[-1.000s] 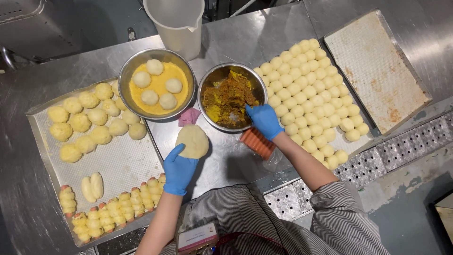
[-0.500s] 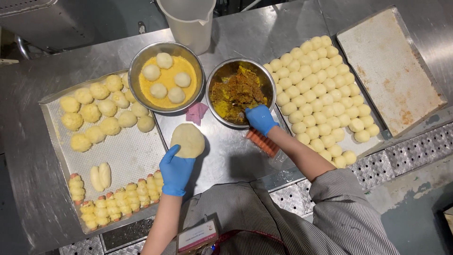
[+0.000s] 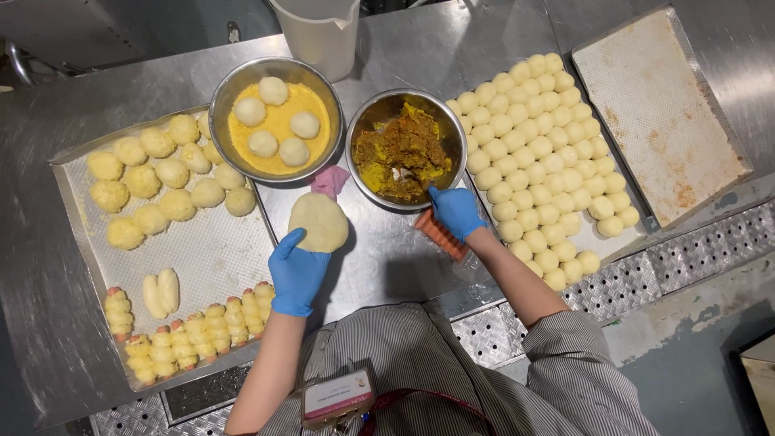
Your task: The recorder is preparing dough buns by flattening dough balls and filling them with a savory mixture and sausages.
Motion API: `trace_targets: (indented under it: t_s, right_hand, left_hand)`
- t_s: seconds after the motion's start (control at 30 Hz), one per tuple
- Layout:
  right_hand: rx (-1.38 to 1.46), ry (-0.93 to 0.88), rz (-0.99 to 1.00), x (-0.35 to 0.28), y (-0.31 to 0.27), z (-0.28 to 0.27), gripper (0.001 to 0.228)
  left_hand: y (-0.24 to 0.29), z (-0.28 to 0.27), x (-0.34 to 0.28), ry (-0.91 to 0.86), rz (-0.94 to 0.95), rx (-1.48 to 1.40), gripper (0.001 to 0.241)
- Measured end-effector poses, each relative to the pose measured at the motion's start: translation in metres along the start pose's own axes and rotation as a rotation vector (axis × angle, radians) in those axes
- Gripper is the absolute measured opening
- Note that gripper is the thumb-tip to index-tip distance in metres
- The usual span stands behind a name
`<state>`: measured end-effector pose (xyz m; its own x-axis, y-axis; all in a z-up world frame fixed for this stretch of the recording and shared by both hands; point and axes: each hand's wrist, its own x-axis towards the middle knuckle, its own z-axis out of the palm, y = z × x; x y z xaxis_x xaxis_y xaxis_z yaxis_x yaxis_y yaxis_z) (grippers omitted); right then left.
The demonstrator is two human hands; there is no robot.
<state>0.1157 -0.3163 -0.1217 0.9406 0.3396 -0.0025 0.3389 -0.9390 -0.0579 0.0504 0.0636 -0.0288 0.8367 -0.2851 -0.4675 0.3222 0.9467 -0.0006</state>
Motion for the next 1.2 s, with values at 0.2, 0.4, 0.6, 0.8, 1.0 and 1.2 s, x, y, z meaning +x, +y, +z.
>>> trace_targets:
  t_s: [0.2, 0.4, 0.6, 0.8, 1.0, 1.2]
  right_hand:
    - [0.191, -0.008, 0.014, -0.013, -0.006, -0.001, 0.021]
    - [0.155, -0.038, -0.055, -0.009, 0.0, -0.007, 0.028]
    - [0.355, -0.076, -0.053, -0.01, 0.011, -0.012, 0.029]
    - [0.419, -0.08, 0.001, -0.008, 0.003, -0.015, 0.029]
    - [0.304, -0.213, 0.019, 0.007, 0.011, -0.025, 0.028]
    - [0.643, -0.372, 0.171, 0.015, 0.029, -0.024, 0.026]
  left_hand:
    - [0.006, -0.01, -0.005, -0.001, 0.028, 0.017, 0.065]
    - [0.006, -0.02, -0.006, 0.059, 0.046, 0.059, 0.064]
    - [0.008, -0.022, 0.002, 0.062, 0.036, 0.117, 0.062]
    - [0.008, -0.025, 0.008, 0.071, 0.021, 0.106, 0.063]
    - [0.006, -0.039, 0.024, 0.084, 0.005, 0.126, 0.062]
    - [0.004, -0.04, 0.032, 0.1, -0.028, 0.15, 0.06]
